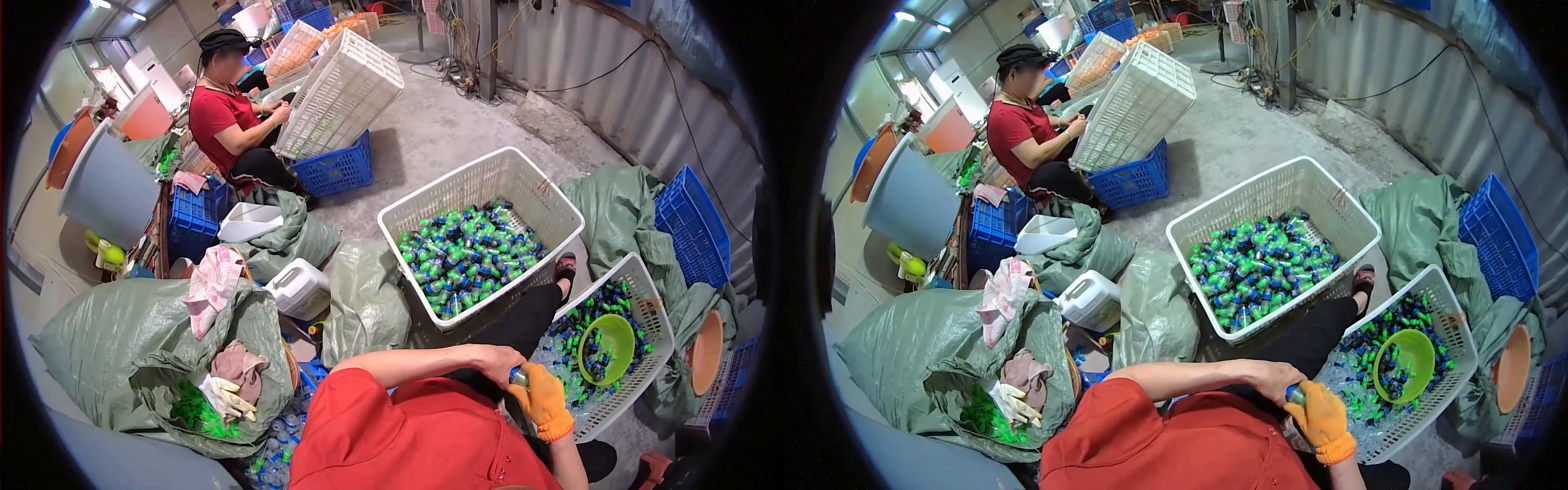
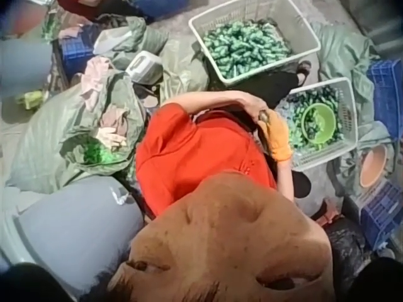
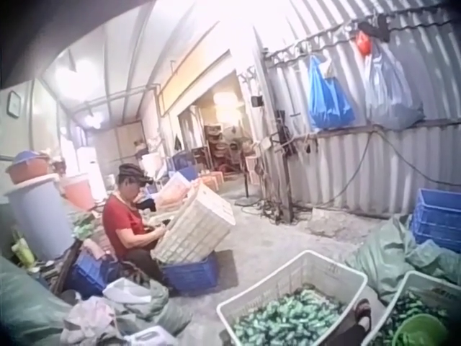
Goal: Sorting small green and blue plastic components from a large basket into a smaller bowl and bins.
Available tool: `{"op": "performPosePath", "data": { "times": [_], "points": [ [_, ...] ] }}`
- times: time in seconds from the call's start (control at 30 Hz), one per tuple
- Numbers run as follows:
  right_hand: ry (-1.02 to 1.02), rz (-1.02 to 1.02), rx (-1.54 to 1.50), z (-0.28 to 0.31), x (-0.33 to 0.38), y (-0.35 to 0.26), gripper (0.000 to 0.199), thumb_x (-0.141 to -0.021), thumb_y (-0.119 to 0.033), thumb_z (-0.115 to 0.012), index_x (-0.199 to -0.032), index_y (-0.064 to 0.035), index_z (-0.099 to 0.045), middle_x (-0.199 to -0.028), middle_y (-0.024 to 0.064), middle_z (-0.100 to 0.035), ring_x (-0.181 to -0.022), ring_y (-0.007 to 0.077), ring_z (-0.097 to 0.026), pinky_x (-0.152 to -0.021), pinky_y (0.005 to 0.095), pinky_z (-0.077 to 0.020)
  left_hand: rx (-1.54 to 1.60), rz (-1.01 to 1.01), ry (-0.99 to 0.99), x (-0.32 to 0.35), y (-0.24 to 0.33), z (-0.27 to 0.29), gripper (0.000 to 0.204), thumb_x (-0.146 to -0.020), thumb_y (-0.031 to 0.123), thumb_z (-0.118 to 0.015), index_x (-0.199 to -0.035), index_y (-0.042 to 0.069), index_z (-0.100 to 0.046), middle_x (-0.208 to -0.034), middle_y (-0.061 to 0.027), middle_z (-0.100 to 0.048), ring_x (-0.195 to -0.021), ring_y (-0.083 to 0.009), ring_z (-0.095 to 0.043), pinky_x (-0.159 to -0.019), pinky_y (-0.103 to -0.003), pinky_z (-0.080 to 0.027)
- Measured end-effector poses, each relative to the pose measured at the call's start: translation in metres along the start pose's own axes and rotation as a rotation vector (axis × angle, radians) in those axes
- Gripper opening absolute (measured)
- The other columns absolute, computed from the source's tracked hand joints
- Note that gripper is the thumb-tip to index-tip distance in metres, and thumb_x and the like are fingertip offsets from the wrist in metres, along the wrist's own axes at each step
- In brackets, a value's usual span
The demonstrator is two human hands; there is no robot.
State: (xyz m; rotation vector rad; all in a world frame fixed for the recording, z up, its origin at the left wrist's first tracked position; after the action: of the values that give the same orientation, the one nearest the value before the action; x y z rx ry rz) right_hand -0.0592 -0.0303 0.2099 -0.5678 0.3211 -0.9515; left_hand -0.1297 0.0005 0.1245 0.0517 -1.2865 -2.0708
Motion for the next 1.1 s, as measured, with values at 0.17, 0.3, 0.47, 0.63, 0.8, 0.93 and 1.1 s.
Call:
{"op": "performPosePath", "data": {
  "times": [0.17, 0.3, 0.47, 0.63, 0.8, 0.93, 1.1],
  "points": [
    [0.007, -0.111, -0.094, -0.005, 0.006, 0.015, 0.035, -0.079, -0.025, -0.067, -0.105, -0.0049, -0.054, -0.085, 0.0156, -0.062, -0.07, 0.0352, -0.059, -0.062, 0.0405, -0.0462, -0.163, 0.014, 0.224, -0.002, -0.001, 0.004, 0.023, -0.071, 0.014, -0.066, -0.084, 0.003, -0.051, -0.074, -0.0169, -0.065, -0.068, -0.0399, -0.061, -0.058, -0.044, -0.049],
    [0.055, -0.054, -0.075, 0.002, 0.0, 0.012, 0.034, -0.081, -0.026, -0.066, -0.104, -0.0043, -0.054, -0.085, 0.0177, -0.064, -0.068, 0.0377, -0.06, -0.061, 0.0425, -0.0462, -0.204, 0.0, 0.302, -0.004, 0.0, 0.007, 0.022, -0.073, 0.013, -0.063, -0.085, 0.003, -0.048, -0.072, -0.0185, -0.064, -0.068, -0.0419, -0.061, -0.056, -0.046, -0.048],
    [0.103, -0.015, -0.04, 0.001, 0.0, 0.014, 0.033, -0.081, -0.025, -0.066, -0.103, -0.0035, -0.053, -0.083, 0.0188, -0.064, -0.066, 0.0395, -0.059, -0.06, 0.0436, -0.0455, -0.311, -0.053, 0.37, -0.005, 0.008, 0.013, 0.021, -0.075, 0.012, -0.061, -0.087, 0.004, -0.046, -0.068, -0.0159, -0.064, -0.062, -0.0391, -0.062, -0.051, -0.044, -0.047],
    [0.022, -0.17, -0.255, -0.018, 0.001, 0.038, 0.038, -0.081, -0.017, -0.063, -0.113, -0.0016, -0.053, -0.095, 0.016, -0.064, -0.069, 0.0374, -0.059, -0.061, 0.0421, -0.0456, -0.459, -0.055, 0.544, -0.002, 0.008, 0.017, 0.021, -0.074, 0.012, -0.06, -0.087, 0.004, -0.045, -0.064, -0.0101, -0.061, -0.055, -0.0348, -0.059, -0.046, -0.039, -0.044],
    [0.139, -0.293, -0.5, 0.008, -0.039, 0.022, 0.055, -0.078, -0.003, -0.06, -0.131, -0.0052, -0.046, -0.092, 0.0077, -0.056, -0.067, 0.0157, -0.05, -0.063, 0.0261, -0.0418, -0.562, 0.165, 0.971, 0.047, -0.042, 0.113, 0.04, -0.066, 0.004, -0.057, -0.106, 0.008, -0.056, -0.081, -0.0097, -0.062, -0.067, -0.0291, -0.06, -0.06, -0.037, -0.048],
    [0.223, -0.36, -0.462, 0.03, -0.024, 0.06, 0.049, -0.08, 0.0, -0.057, -0.128, -0.0048, -0.049, -0.086, 0.0044, -0.054, -0.067, 0.012, -0.045, -0.063, 0.0221, -0.0391, -0.219, 0.195, 1.572, 0.222, -0.042, 0.283, 0.037, -0.074, 0.01, -0.062, -0.11, 0.003, -0.055, -0.088, -0.0115, -0.059, -0.073, -0.0237, -0.056, -0.067, -0.035, -0.047],
    [0.138, -0.274, -0.276, 0.017, -0.008, 0.08, 0.039, -0.081, -0.004, -0.058, -0.12, -0.0043, -0.056, -0.076, 0.0035, -0.055, -0.064, 0.0149, -0.047, -0.059, 0.0252, -0.0397, -0.343, 0.15, 2.027, 0.362, -0.014, 0.337, 0.043, -0.081, 0.016, -0.068, -0.115, -0.005, -0.052, -0.084, -0.0167, -0.064, -0.061, -0.0229, -0.059, -0.062, -0.036, -0.05]
  ]
}}
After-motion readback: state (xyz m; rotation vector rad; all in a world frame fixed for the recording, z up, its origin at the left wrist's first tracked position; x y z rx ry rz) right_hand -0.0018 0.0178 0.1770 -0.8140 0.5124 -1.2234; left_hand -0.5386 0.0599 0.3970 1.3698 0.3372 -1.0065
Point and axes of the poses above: each hand's wrist, its own x-axis away from the middle knuckle, its own z-axis out of the back of the hand, y = z × x, the point moved 8 cm from there along -x, towards the middle knuckle
